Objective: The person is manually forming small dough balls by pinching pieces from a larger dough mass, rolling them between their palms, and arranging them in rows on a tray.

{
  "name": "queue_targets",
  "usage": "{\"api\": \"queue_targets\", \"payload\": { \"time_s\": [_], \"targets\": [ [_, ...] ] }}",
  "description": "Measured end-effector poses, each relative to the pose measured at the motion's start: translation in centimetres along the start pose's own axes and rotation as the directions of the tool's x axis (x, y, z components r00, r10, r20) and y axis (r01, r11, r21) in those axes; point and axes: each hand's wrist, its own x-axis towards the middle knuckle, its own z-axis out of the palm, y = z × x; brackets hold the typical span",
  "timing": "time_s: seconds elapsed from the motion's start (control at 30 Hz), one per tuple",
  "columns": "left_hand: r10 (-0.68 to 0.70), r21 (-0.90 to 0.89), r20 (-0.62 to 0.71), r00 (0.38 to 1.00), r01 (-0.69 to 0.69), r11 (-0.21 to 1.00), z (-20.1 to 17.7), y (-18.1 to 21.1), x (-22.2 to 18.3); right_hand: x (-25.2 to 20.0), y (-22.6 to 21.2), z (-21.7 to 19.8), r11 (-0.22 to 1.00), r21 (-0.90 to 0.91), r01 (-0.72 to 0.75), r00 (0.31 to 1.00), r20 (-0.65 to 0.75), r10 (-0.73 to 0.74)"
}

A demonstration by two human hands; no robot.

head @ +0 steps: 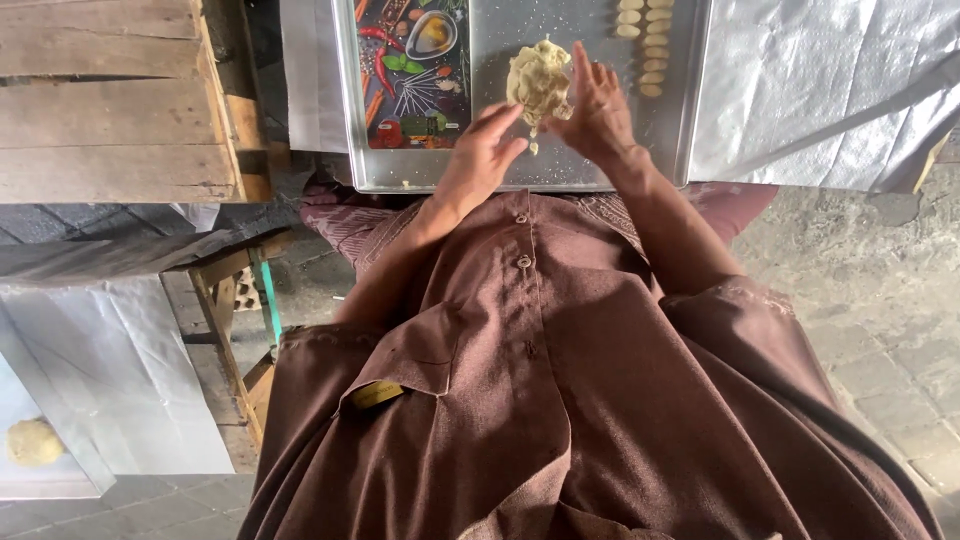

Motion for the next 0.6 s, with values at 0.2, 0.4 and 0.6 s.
{"api": "queue_targets", "payload": {
  "time_s": [0.2,0.4,0.6],
  "targets": [
    [0.001,0.554,0.185,0.983,-0.105,0.826,1.1,-3.5,7.7,2.7,0.8,3.3,0.996,0.087,-0.035,0.998,0.048,0.031],
    [-0.085,0.701,0.362,0.928,-0.211,0.681,1.4,-6.6,13.9,3.1,2.5,4.4,0.987,-0.109,0.120,0.991,-0.044,-0.125],
    [-0.350,0.603,0.425,0.835,0.028,0.798,1.8,-7.3,15.4,1.7,2.5,5.5,0.981,-0.144,0.129,0.981,-0.127,-0.147]
  ]
}}
